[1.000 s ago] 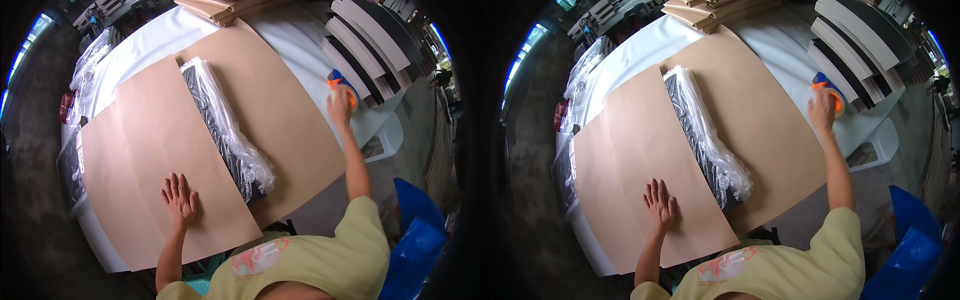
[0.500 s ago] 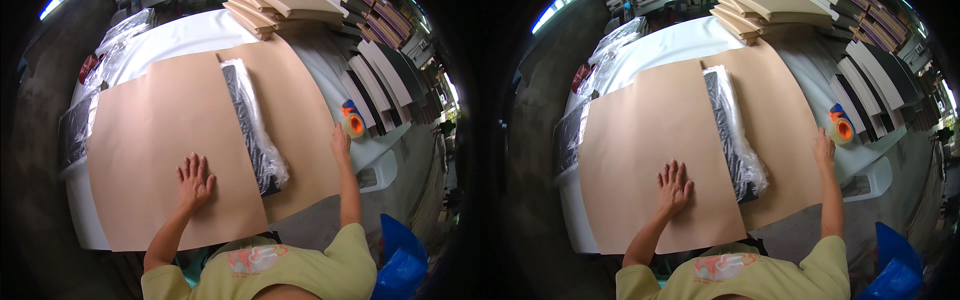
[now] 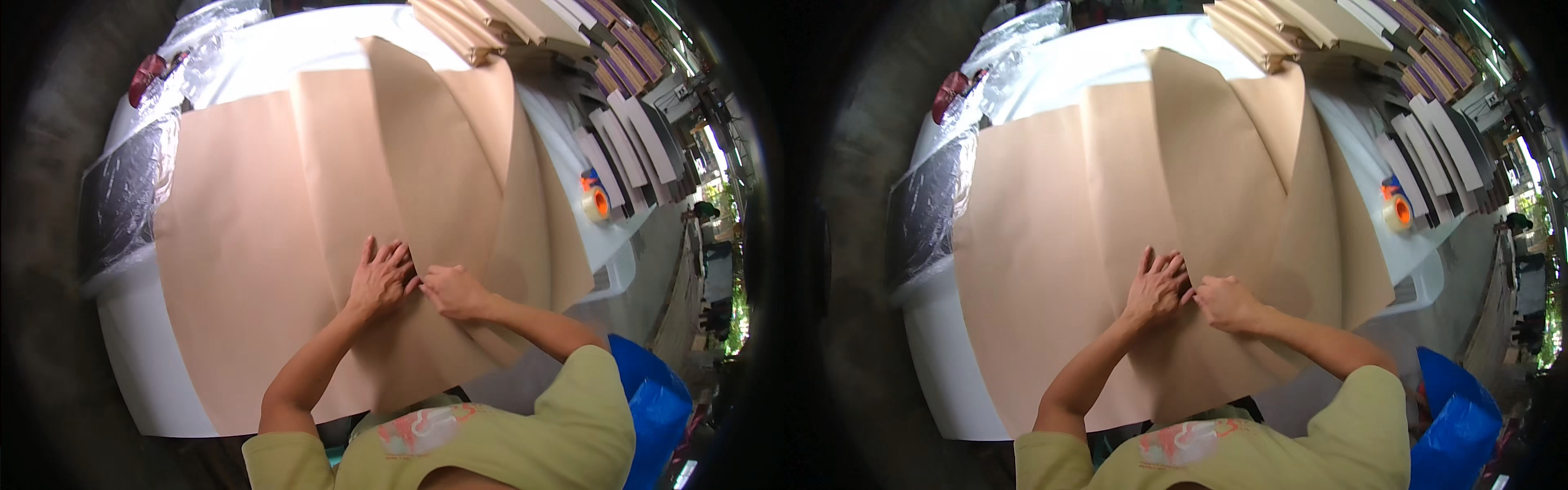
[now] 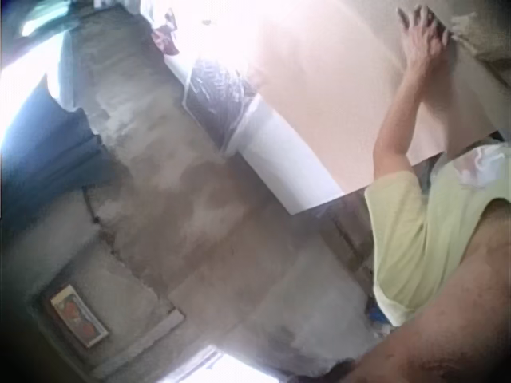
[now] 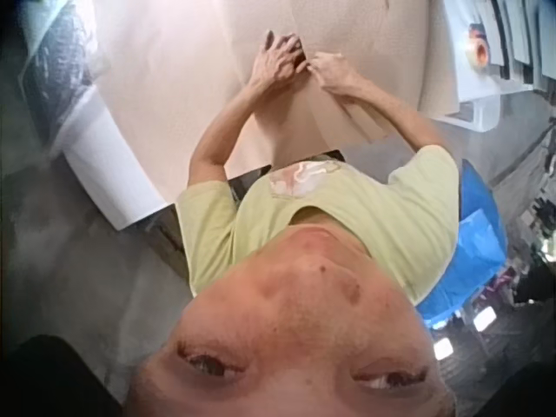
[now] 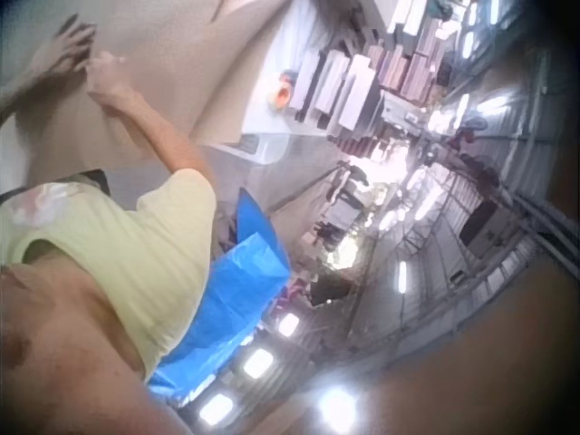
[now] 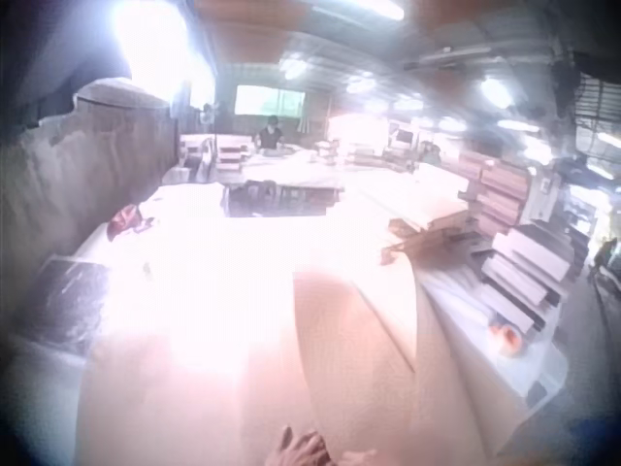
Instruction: The person wraps black panels in brown paper, securing the folds with a handheld tape dispenser and stacking the completed packages.
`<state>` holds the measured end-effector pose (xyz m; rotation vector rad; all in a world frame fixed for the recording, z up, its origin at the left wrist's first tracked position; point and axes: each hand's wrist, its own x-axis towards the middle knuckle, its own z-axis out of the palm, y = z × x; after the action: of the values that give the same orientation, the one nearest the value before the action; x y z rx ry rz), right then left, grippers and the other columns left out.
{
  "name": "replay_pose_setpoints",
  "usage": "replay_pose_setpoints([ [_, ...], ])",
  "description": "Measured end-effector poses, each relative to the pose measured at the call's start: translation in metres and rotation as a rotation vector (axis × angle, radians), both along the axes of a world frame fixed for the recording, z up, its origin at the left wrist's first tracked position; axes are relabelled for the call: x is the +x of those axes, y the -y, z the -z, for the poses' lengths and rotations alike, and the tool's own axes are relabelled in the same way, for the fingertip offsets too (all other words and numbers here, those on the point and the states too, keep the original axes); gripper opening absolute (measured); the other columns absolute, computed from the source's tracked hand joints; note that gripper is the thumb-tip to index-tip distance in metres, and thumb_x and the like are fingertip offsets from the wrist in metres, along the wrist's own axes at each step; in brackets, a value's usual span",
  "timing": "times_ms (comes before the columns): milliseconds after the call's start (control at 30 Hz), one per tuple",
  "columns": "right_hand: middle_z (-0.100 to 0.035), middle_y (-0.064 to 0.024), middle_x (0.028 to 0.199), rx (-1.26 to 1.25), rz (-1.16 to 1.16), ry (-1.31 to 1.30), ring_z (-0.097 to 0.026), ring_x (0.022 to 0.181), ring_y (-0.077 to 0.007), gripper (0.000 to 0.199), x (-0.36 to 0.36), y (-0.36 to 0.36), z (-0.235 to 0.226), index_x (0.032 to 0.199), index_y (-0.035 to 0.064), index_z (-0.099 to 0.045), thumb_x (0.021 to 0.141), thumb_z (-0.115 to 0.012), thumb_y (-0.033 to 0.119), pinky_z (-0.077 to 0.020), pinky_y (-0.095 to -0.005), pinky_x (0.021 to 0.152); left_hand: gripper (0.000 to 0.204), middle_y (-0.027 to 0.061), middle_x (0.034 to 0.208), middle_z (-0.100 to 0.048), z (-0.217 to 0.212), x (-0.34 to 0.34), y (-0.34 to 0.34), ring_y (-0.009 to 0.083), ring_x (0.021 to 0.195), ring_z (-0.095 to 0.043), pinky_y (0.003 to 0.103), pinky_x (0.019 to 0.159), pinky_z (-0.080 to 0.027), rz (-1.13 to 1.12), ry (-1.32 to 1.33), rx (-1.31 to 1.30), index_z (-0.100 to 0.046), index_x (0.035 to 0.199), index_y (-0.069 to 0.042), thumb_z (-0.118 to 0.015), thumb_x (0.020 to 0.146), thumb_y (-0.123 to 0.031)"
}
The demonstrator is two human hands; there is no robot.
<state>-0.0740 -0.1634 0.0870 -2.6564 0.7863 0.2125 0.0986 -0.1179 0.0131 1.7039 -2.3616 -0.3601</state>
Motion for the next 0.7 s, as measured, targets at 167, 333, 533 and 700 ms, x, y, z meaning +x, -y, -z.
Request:
replay_pose_setpoints([
  [167, -0.052, -0.0121, 0.076, 0.008, 0.164, 0.122, -0.055, 0.07, -0.0307, 0.018, 0.008, -0.024, 0.006, 0.074, 0.0026, -0.054, 0.086, -0.053, 0.016, -0.0446, -0.039, 0.06, 0.039, 0.0028, 0.128, -0.045, 0.002, 0.009, 0.004, 0.0173, 0.126, -0.034, 0.049, 0.109, -0.015, -0.001, -0.095, -0.037, -0.055, 0.119, -0.016, -0.045, 0.089, -0.039],
  [333, -0.053, -0.0146, 0.076, 0.001, 0.17, 0.123, -0.057, 0.068, -0.0321, 0.018, 0.021, -0.028, 0.01, 0.074, -0.0004, -0.055, 0.086, -0.051, 0.013, -0.0475, -0.0407, 0.063, 0.031, 0.0117, 0.117, -0.054, 0.008, 0.007, 0.01, 0.0275, 0.111, -0.047, 0.04, 0.105, -0.027, -0.171, -0.446, -0.133, -0.058, 0.105, 0.0, -0.046, 0.086, -0.022],
  [533, -0.055, -0.0163, 0.076, -0.042, 0.128, 0.104, -0.059, 0.069, -0.0306, 0.016, 0.019, -0.028, 0.036, 0.073, -0.0007, -0.057, 0.082, -0.052, 0.011, -0.0486, -0.0397, 0.063, 0.032, 0.0096, 0.107, -0.055, -0.003, -0.009, 0.026, 0.024, 0.104, -0.049, 0.037, 0.093, -0.032, -0.477, -0.605, -0.101, -0.064, 0.078, 0.001, -0.054, 0.085, -0.029],
  [700, -0.058, -0.0165, 0.082, 0.338, 0.255, 0.227, -0.061, 0.07, -0.0265, 0.022, 0.002, -0.014, 0.038, 0.075, -0.0012, -0.057, 0.085, -0.054, 0.018, -0.0496, -0.0363, 0.065, 0.027, 0.0081, 0.103, -0.054, 0.002, -0.021, 0.03, 0.0246, 0.104, -0.047, 0.037, 0.09, -0.035, -0.513, -0.491, -0.107, -0.062, 0.065, 0.0, -0.064, 0.078, -0.024],
])
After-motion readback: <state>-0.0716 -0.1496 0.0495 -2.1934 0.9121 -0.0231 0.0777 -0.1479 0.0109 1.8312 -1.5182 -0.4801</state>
